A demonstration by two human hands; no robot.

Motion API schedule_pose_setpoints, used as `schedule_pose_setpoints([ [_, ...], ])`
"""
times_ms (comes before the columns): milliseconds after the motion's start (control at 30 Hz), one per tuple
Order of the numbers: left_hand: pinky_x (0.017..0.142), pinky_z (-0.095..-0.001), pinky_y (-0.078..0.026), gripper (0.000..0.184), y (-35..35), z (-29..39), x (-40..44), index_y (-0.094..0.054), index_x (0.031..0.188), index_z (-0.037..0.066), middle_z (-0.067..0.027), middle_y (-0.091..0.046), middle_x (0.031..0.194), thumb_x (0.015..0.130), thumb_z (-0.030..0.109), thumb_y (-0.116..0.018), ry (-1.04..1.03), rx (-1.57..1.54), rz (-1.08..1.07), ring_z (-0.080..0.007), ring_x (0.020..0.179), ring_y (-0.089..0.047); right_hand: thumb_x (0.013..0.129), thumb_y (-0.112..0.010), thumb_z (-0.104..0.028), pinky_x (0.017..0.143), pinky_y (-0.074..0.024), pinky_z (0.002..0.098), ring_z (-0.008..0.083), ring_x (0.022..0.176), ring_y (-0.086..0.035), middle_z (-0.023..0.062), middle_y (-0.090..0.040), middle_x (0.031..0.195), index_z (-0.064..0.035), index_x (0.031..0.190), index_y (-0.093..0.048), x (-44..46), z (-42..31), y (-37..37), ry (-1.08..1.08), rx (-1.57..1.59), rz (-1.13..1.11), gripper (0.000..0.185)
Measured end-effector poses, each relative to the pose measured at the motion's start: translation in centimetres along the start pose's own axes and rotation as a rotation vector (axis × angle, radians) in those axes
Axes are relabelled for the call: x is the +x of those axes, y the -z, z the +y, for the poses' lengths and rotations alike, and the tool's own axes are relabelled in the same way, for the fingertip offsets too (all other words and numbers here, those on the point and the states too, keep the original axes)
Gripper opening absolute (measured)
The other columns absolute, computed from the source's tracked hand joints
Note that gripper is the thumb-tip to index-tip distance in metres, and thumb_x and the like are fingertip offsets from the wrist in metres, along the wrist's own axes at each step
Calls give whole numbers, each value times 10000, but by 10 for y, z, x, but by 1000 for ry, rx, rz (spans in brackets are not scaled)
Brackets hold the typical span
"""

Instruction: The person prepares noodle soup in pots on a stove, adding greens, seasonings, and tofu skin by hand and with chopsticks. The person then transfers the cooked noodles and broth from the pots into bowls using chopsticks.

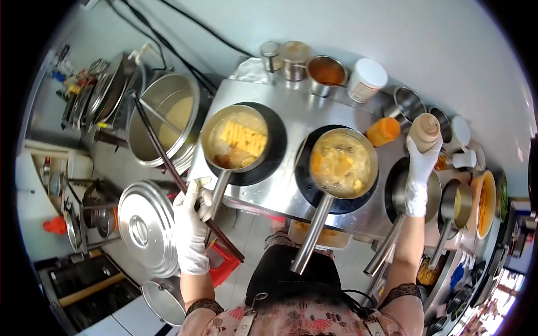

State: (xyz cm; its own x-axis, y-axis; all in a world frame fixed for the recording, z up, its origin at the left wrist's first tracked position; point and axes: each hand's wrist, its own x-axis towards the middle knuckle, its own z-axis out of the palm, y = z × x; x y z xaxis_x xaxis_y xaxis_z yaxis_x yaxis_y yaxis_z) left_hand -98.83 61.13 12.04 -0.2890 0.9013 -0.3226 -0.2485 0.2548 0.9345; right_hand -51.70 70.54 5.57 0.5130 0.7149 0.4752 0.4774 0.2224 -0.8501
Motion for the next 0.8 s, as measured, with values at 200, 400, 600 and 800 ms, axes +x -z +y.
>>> schedule_pose_setpoints([
  [200,386,-210,-213,312,34,5,2,-652,1013,-20,-20,-549,605,972,255,-511,30,-110,7,-45,399,-283,631,-728,-107,902,-438,426,339,1040,-543,163,-549,1108,-81,1285,-470,-26,-122,-99,638,-691,-725,703],
  [400,383,-213,-209,317,61,7,10,-647,1014,-25,-32,-556,607,979,251,-495,25,-128,-1,-51,391,-275,787,-546,-136,752,-436,345,223,855,-569,78,-568,883,-60,1084,-538,-96,-120,-232,1071,-896,-902,307],
  [600,386,-216,-228,320,77,6,15,-617,1037,-25,-13,-498,612,982,259,-479,38,-90,-11,-61,389,-253,807,-521,-139,759,-435,344,199,862,-574,62,-579,895,-75,1084,-558,-127,-115,-267,973,-981,-888,287],
  [800,384,-205,-212,300,65,-1,21,-630,987,-7,1,-471,589,977,265,-503,70,-70,89,-53,408,-272,609,-769,-203,880,-452,412,347,1008,-578,171,-596,1027,-48,1213,-525,-88,-101,-195,284,-413,-1010,670],
])
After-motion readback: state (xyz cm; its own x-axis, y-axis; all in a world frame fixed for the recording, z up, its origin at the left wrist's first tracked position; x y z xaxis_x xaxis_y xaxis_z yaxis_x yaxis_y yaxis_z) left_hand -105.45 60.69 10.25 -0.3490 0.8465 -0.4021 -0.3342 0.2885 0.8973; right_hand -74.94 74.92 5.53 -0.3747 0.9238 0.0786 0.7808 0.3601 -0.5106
